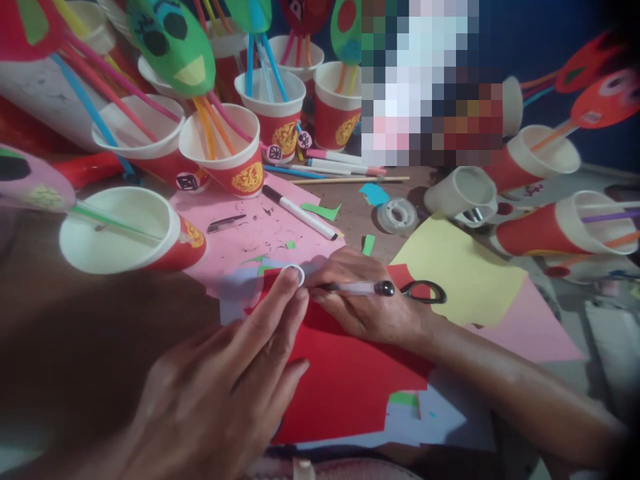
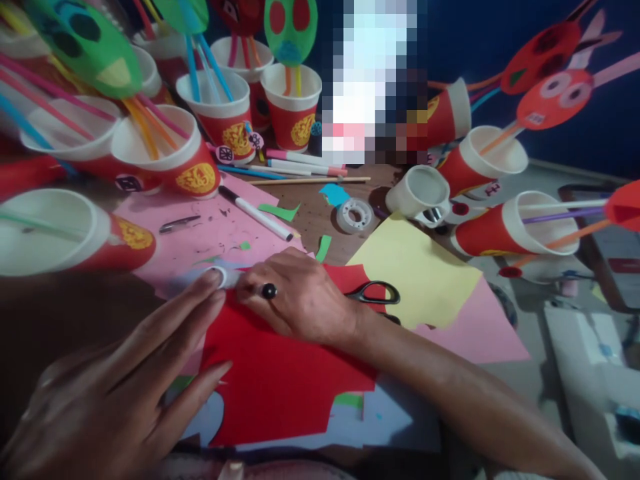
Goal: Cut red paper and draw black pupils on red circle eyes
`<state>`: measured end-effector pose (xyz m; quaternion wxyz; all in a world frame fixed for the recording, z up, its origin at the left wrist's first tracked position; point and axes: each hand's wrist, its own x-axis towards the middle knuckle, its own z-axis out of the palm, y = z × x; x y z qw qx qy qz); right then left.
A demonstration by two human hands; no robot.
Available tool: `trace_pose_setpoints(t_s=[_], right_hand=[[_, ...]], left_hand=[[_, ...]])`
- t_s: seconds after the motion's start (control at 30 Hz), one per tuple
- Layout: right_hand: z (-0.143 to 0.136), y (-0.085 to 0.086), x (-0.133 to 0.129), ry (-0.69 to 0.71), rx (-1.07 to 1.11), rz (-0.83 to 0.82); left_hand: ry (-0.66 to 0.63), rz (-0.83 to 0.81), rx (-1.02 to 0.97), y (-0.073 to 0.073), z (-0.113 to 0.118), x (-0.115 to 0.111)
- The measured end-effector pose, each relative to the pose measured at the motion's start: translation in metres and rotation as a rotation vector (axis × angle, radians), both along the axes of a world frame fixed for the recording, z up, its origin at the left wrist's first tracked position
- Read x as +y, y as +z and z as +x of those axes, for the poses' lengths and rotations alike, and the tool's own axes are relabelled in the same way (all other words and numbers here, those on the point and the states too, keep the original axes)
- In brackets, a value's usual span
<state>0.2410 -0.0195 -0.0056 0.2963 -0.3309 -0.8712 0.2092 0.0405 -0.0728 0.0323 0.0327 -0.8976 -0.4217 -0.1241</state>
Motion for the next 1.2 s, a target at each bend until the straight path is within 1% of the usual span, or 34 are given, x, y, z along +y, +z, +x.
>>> trace_pose_setpoints(t_s=[0.1,0.17,0.3,0.43,0.53,0.87,1.0,1.2], right_hand=[[0.0,-0.006,-0.004,0.032,0.047,0.036],[-0.001,-0.011,-0.007,0.043,0.067,0.106],[-0.004,-0.014,-0.012,0.072,-0.034,0.296],[-0.006,-0.013,-0.016,0.1,-0.096,0.398],[-0.008,-0.012,-0.018,0.108,-0.112,0.414],[-0.015,-0.011,-0.018,0.085,-0.127,0.408],[-0.013,-0.01,-0.019,0.095,-0.132,0.386],[-0.005,-0.009,-0.02,0.104,-0.103,0.329]], left_hand=[[-0.015,-0.021,0.001,0.001,0.001,0.0],[-0.042,-0.022,-0.008,0.001,0.0,0.001],[-0.06,-0.022,-0.021,0.001,-0.001,0.004],[-0.058,0.024,-0.025,0.001,-0.001,0.003],[-0.032,0.022,-0.026,0.002,0.001,0.002],[-0.047,0.053,-0.031,0.002,0.003,0.006],[-0.023,0.037,-0.018,0.003,0.003,0.004],[-0.034,0.016,-0.018,0.001,0.001,0.002]])
